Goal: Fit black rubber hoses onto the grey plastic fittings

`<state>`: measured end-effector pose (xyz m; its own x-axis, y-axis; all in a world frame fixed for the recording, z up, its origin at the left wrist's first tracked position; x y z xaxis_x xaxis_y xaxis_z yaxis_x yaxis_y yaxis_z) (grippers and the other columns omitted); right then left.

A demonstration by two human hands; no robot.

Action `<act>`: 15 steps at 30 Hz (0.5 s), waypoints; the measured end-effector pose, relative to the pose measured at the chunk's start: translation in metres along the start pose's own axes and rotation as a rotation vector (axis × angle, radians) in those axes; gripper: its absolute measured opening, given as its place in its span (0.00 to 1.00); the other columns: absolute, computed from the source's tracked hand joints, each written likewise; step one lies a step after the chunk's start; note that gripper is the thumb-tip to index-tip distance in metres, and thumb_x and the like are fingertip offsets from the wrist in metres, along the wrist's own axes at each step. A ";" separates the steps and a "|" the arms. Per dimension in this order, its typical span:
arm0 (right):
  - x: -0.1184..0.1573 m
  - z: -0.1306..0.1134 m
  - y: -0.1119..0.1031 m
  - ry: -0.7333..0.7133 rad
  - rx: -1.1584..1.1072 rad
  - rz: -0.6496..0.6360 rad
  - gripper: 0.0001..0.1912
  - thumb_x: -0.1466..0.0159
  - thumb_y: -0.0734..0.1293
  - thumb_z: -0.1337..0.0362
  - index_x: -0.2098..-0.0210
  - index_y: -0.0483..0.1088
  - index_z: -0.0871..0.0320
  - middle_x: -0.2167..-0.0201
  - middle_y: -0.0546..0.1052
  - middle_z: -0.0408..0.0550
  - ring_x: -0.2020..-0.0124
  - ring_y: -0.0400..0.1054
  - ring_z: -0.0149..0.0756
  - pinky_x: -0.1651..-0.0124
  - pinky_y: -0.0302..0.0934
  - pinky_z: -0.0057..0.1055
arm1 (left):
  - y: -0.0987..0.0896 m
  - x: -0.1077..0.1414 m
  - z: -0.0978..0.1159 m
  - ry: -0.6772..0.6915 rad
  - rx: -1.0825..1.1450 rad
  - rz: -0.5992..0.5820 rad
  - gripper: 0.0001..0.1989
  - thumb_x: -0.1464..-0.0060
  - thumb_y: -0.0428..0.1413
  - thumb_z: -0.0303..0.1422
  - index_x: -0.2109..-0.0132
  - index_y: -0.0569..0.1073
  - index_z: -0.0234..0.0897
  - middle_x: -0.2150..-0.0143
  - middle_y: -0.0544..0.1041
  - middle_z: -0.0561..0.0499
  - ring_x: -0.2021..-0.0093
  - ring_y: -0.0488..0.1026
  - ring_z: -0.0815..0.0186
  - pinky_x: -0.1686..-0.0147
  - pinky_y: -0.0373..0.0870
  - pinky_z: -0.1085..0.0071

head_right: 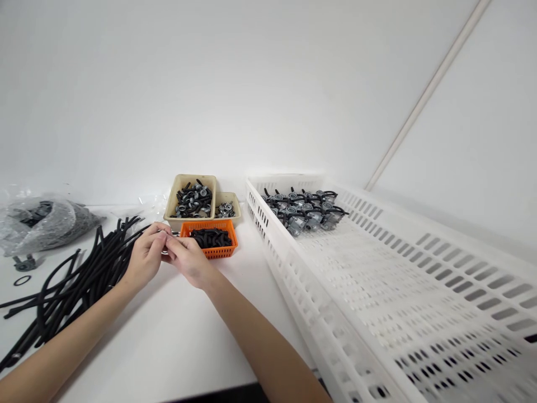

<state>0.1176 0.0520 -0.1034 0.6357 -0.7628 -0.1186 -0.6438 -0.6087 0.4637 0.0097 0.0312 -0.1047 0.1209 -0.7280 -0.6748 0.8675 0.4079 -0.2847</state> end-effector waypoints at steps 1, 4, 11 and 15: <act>0.000 0.000 0.000 0.002 0.007 0.000 0.29 0.53 0.75 0.46 0.86 0.55 0.58 0.84 0.54 0.35 0.75 0.54 0.26 0.61 0.61 0.32 | 0.000 0.000 0.000 -0.013 0.009 -0.006 0.25 0.39 0.44 0.38 0.82 0.69 0.37 0.66 0.69 0.47 0.64 0.68 0.64 0.64 0.67 0.69; 0.000 -0.001 0.000 -0.006 0.020 -0.003 0.30 0.53 0.74 0.46 0.86 0.55 0.58 0.84 0.55 0.35 0.75 0.55 0.26 0.61 0.61 0.32 | 0.001 -0.001 -0.001 -0.050 0.050 -0.019 0.25 0.39 0.44 0.39 0.82 0.69 0.37 0.68 0.69 0.48 0.67 0.68 0.66 0.66 0.67 0.70; -0.003 0.005 -0.001 -0.050 0.040 0.016 0.30 0.53 0.74 0.45 0.87 0.56 0.58 0.83 0.59 0.37 0.73 0.59 0.27 0.59 0.62 0.33 | 0.002 0.000 -0.009 -0.150 0.106 -0.022 0.20 0.42 0.46 0.35 0.81 0.67 0.36 0.70 0.69 0.50 0.70 0.68 0.67 0.70 0.65 0.72; -0.002 0.006 0.000 -0.072 0.049 0.040 0.29 0.53 0.74 0.44 0.86 0.56 0.58 0.83 0.59 0.38 0.73 0.59 0.28 0.59 0.62 0.34 | 0.002 -0.002 -0.010 -0.180 0.097 -0.009 0.15 0.44 0.46 0.35 0.75 0.68 0.37 0.71 0.69 0.51 0.70 0.67 0.66 0.69 0.65 0.72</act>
<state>0.1137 0.0527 -0.1084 0.5781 -0.7992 -0.1646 -0.6889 -0.5861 0.4264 0.0064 0.0391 -0.1106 0.1898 -0.8218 -0.5372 0.9103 0.3523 -0.2174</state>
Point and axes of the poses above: each hand's wrist, its own x-axis away from the middle knuckle, its own y-axis out of the palm, z = x × y, the point moved 2 cm from there along -x, towards the middle knuckle
